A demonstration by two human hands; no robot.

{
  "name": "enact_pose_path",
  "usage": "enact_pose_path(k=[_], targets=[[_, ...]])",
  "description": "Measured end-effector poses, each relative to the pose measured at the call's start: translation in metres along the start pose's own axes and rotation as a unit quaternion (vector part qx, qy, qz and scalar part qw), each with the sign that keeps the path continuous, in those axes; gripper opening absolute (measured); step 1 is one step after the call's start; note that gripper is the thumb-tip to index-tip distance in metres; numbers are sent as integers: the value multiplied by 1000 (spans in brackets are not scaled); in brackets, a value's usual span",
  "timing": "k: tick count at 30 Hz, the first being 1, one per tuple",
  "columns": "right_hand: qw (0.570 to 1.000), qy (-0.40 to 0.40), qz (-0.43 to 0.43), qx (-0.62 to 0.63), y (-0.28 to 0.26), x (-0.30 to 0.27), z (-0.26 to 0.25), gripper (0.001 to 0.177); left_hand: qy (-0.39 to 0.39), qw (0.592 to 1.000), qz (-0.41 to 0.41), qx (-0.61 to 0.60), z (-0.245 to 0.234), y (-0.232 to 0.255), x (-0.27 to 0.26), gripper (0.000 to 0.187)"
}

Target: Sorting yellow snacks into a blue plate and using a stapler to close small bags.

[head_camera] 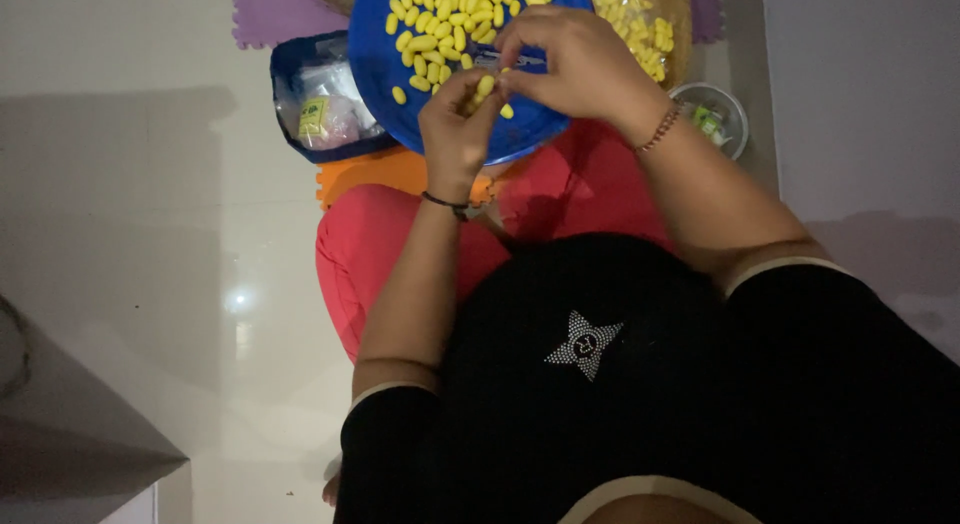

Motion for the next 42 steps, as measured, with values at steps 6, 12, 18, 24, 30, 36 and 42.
enact_pose_path(k=[6, 12, 18, 24, 30, 36, 42], targets=[[962, 134, 62, 230, 42, -16, 1, 1, 22, 995, -38, -91, -13, -37, 7, 25], [996, 25, 74, 38, 38, -29, 29, 8, 10, 993, -57, -104, -17, -35, 4, 32], [997, 27, 58, 46, 29, -26, 19, 19, -10, 993, -65, -97, -16, -32, -2, 36], [973, 43, 36, 224, 2, -15, 16, 27, -12, 994, -40, -105, -13, -28, -4, 32], [976, 87, 46, 197, 6, -22, 22, 6, -42, 997, -4, -71, -14, -18, -4, 26], [966, 81, 80, 230, 15, -27, 34, 9, 12, 995, -61, -80, -24, -24, -2, 14], [962, 72, 82, 250, 20, -20, 30, 7, -57, 984, -93, -144, -10, -30, -1, 13]])
Point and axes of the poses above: each hand's wrist, its own x-axis towards the middle knuckle, its own z-axis out of the palm, y = z × x, the point moved 10 cm from there along x, towards the middle knuckle, and after that the axes turned 7 degrees about -z, right-handed, at the moved point
